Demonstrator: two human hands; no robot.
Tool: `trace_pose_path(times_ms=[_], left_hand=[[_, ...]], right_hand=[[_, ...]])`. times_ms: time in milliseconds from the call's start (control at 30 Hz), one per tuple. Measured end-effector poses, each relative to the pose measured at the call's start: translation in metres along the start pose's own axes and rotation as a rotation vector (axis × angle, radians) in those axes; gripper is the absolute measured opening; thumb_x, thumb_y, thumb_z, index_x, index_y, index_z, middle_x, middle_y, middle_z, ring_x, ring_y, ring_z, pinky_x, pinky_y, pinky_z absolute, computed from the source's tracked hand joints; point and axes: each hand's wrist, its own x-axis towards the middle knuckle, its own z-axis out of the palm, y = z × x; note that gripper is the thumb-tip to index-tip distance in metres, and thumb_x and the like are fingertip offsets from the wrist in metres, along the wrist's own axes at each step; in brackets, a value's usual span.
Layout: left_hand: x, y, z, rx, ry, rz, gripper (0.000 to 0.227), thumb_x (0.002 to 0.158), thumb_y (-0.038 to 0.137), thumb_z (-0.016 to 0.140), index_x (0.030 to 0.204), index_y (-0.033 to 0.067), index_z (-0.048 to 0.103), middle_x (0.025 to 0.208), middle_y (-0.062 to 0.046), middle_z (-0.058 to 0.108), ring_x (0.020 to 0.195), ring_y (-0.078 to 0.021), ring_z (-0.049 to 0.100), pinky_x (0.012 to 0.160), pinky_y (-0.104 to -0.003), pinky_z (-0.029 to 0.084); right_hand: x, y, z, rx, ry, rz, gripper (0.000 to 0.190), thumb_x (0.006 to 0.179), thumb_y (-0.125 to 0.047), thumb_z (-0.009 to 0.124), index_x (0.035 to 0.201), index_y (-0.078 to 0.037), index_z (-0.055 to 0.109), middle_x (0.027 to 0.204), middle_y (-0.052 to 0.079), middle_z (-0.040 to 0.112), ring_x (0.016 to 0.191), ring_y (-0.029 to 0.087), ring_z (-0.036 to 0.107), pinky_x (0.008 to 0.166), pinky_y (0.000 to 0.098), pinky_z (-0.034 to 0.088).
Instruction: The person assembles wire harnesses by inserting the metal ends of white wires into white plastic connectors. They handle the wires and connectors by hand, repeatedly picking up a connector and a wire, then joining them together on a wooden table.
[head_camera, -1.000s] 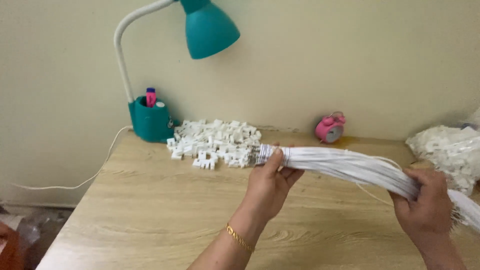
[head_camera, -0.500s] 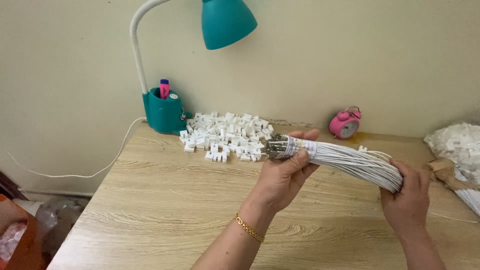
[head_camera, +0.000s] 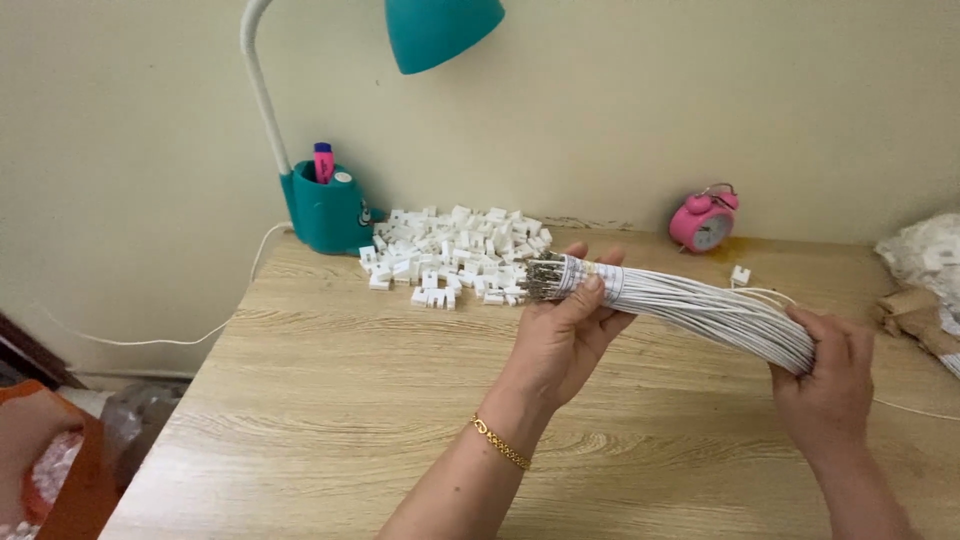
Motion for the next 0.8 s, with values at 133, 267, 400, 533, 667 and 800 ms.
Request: trace_pose_path(times_ms=[133,267,400,533,667,800], left_hand=[[0.005,-0.003,-0.006,-0.019,-0.002,0.026,0.042,0.09,0.0,0.056,0.128,0.0125,0.043,0.134,-0.019,0.057,0.112,-0.0295,0.057,0.099,-0.052,0.047],[0.002,-0.003,-0.003,-0.013,0.012,0.016,0.045,0.087,0.003,0.062,0.128,0.0134,0.047,0.131,-0.018,0.059,0.11,-0.0293,0.059,0.097,-0.05,0.049],[0.003,-0.005,-0.005,0.018,0.0,0.027,0.043,0.088,0.006,0.062,0.127,0.016,0.047,0.129,-0.013,0.062,0.104,-0.0263,0.061,0.095,-0.048,0.049],[-0.004,-0.003,0.007,0.027,-0.023,0.0,0.047,0.09,0.007,0.059,0.133,0.0172,0.043,0.134,-0.014,0.058,0.111,-0.0268,0.058,0.101,-0.047,0.046],[-0.034,0.014,0.045,0.481,-0.344,0.071,0.091,0.084,0.018,0.06,0.153,0.0205,0.001,0.154,-0.015,0.024,0.139,-0.0308,0.031,0.111,-0.048,0.033],[-0.048,0.029,0.065,0.916,-0.342,0.144,0.088,0.084,0.021,0.059,0.152,0.0131,0.004,0.155,-0.023,0.024,0.142,-0.0345,0.028,0.112,-0.043,0.035]], right_hand=[[-0.004,0.009,0.006,-0.007,0.02,-0.066,0.064,0.075,0.005,0.069,0.138,0.0,0.06,0.125,0.022,0.058,0.119,0.039,0.05,0.102,0.0483,0.045],[-0.007,0.009,0.008,-0.014,0.007,0.009,0.063,0.078,0.005,0.07,0.139,-0.003,0.062,0.127,0.017,0.061,0.124,0.037,0.05,0.103,0.0479,0.045],[-0.007,0.004,0.006,-0.001,0.026,-0.004,0.06,0.081,0.006,0.07,0.14,-0.001,0.063,0.129,0.017,0.061,0.126,0.036,0.051,0.106,0.0478,0.046],[-0.002,0.011,0.005,0.086,0.058,-0.034,0.049,0.082,0.008,0.069,0.131,0.005,0.062,0.125,0.021,0.062,0.114,0.04,0.049,0.105,0.0462,0.039],[0.011,0.006,-0.008,0.272,0.132,0.333,0.029,0.095,-0.004,0.072,0.122,0.0,0.061,0.11,0.012,0.058,0.101,0.025,0.05,0.09,0.0381,0.041],[0.043,-0.046,-0.044,0.607,0.136,0.899,0.021,0.092,-0.018,0.068,0.108,-0.008,0.06,0.102,-0.001,0.064,0.087,0.009,0.059,0.066,0.0331,0.049]])
